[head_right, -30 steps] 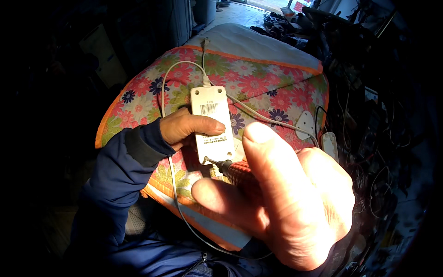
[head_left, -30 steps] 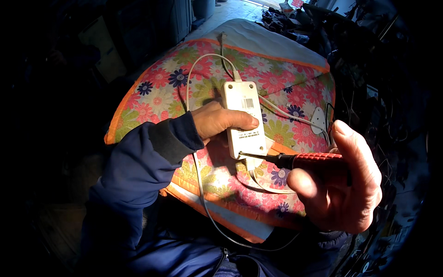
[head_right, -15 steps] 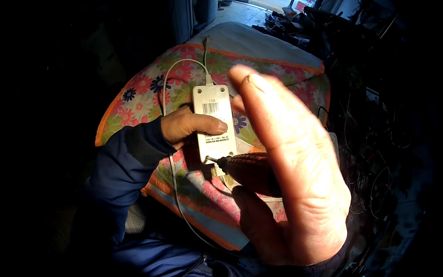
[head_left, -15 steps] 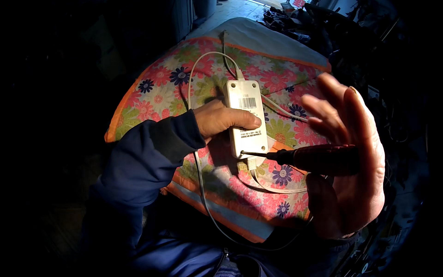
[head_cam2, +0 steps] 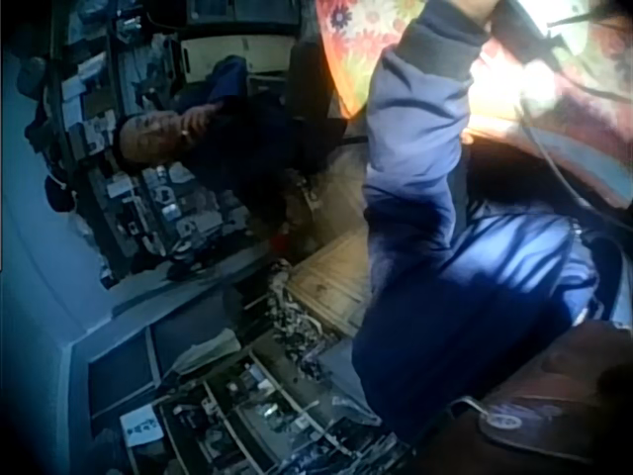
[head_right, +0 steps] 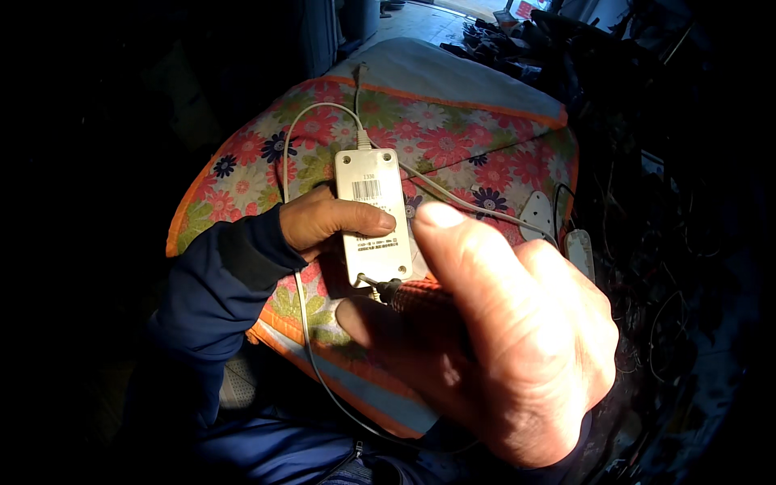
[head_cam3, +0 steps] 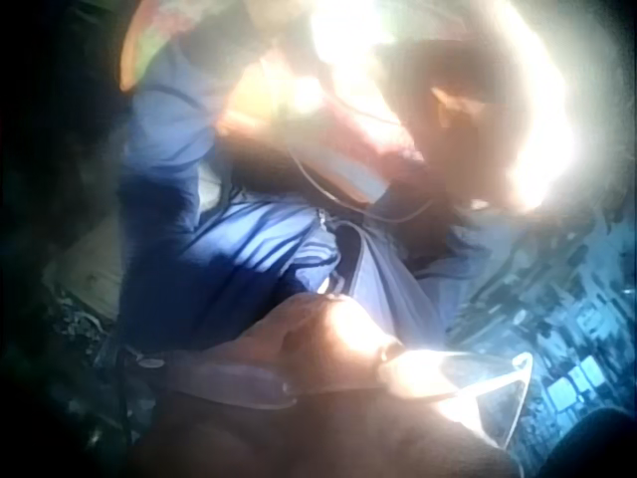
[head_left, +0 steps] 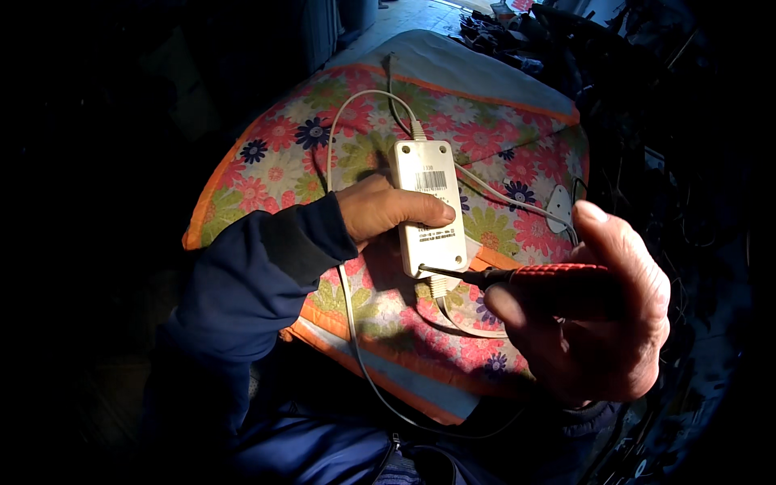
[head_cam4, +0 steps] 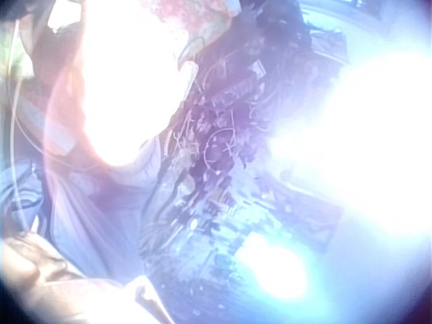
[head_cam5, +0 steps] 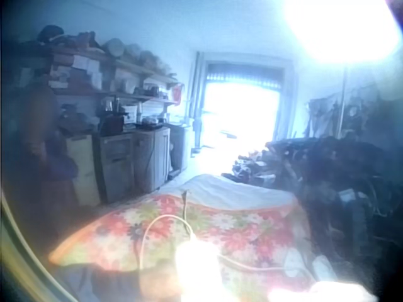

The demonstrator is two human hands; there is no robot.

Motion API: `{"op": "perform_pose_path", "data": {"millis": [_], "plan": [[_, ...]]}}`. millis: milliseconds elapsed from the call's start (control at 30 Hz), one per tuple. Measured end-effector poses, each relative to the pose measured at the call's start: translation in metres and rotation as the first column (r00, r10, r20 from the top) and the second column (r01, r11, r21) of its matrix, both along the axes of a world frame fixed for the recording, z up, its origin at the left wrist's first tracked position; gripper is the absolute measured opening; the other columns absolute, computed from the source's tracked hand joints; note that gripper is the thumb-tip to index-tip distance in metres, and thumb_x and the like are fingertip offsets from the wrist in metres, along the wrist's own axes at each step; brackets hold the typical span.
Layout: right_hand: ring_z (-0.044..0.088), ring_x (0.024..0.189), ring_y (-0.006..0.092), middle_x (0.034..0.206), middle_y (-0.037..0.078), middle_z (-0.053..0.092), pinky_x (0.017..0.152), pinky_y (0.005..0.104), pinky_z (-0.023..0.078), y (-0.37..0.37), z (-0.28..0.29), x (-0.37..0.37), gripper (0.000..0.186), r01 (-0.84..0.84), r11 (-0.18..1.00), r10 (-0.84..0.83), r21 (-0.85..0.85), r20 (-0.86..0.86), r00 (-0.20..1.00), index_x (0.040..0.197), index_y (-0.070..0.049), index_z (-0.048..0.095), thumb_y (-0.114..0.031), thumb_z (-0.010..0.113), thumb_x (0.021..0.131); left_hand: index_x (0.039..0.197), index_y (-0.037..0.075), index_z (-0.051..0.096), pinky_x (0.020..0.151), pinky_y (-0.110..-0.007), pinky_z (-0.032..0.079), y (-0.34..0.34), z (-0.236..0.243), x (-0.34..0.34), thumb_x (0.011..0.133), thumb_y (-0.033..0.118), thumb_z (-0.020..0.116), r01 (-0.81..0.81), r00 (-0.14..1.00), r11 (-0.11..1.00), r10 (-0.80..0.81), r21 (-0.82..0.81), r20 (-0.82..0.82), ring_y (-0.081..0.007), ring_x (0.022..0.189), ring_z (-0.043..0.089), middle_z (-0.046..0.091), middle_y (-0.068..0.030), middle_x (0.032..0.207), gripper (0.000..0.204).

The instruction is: The person disassembles a white power adapter using a screwdriver, then uses a multimeter to test the electrical connections on the adapter's plug. They reassemble the adapter and place it on a floral-patterned heated mat, which is visibly glowing. The person then folds the mat.

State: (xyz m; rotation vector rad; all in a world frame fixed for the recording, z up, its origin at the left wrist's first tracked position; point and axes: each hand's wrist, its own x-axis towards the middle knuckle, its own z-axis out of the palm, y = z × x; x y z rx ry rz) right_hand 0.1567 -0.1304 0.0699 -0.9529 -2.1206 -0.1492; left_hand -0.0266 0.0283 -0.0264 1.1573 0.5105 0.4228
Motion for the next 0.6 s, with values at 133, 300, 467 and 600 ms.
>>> {"op": "perform_pose_path", "data": {"millis": [133, 300, 467, 600], "plan": [[0.071, 0.100, 0.0339, 0.125, 0.037, 0.060, 0.083, 0.0375, 0.062, 0.001, 0.001, -0.013, 0.075, 0.055, 0.998, -0.050, 0.016, -0.213, 0.976, 0.143, 0.019, 0.036, 0.002, 0.075, 0.081, 0.117, -0.002, 0.067, 0.094, -0.035, 0.051, 0.000, -0.002, 0.003, 0.088, 0.023, 0.072, 0.011, 1.000, 1.000, -0.011, -0.005, 0.002, -0.0222, 0.102, 0.068, 0.072, -0.0131, 0.109, 0.039], [0.071, 0.090, 0.0277, 0.104, 0.026, 0.066, 0.076, 0.0334, 0.061, -0.006, -0.003, -0.011, 0.080, 0.026, 0.998, -0.035, -0.053, -0.181, 0.983, 0.141, 0.015, 0.040, 0.011, 0.079, 0.071, 0.118, -0.003, 0.067, 0.094, -0.035, 0.051, 0.003, -0.006, 0.004, 0.089, 0.024, 0.072, 0.027, 1.000, 0.999, -0.027, 0.029, 0.008, -0.0225, 0.103, 0.068, 0.073, -0.0136, 0.109, 0.040], [0.069, 0.082, 0.0217, 0.099, 0.022, 0.066, 0.068, 0.0285, 0.061, 0.007, 0.000, -0.009, 0.076, -0.062, 0.998, 0.061, 0.000, -0.139, 0.988, 0.137, 0.013, 0.046, 0.014, 0.081, 0.069, 0.119, -0.003, 0.067, 0.096, -0.035, 0.051, 0.003, -0.002, 0.001, 0.088, 0.024, 0.073, 0.030, 0.999, 1.000, -0.030, 0.004, -0.016, -0.0227, 0.104, 0.068, 0.072, -0.0141, 0.109, 0.041], [0.067, 0.083, 0.0196, 0.100, 0.021, 0.066, 0.073, 0.0297, 0.059, 0.006, 0.006, -0.005, 0.068, -0.062, 0.997, 0.070, 0.049, -0.178, 0.982, 0.138, 0.012, 0.045, 0.003, 0.078, 0.079, 0.119, -0.003, 0.067, 0.096, -0.035, 0.051, 0.001, -0.004, -0.003, 0.088, 0.024, 0.073, 0.009, 1.000, 1.000, -0.009, 0.005, -0.018, -0.0228, 0.105, 0.068, 0.072, -0.0139, 0.110, 0.041]]}}
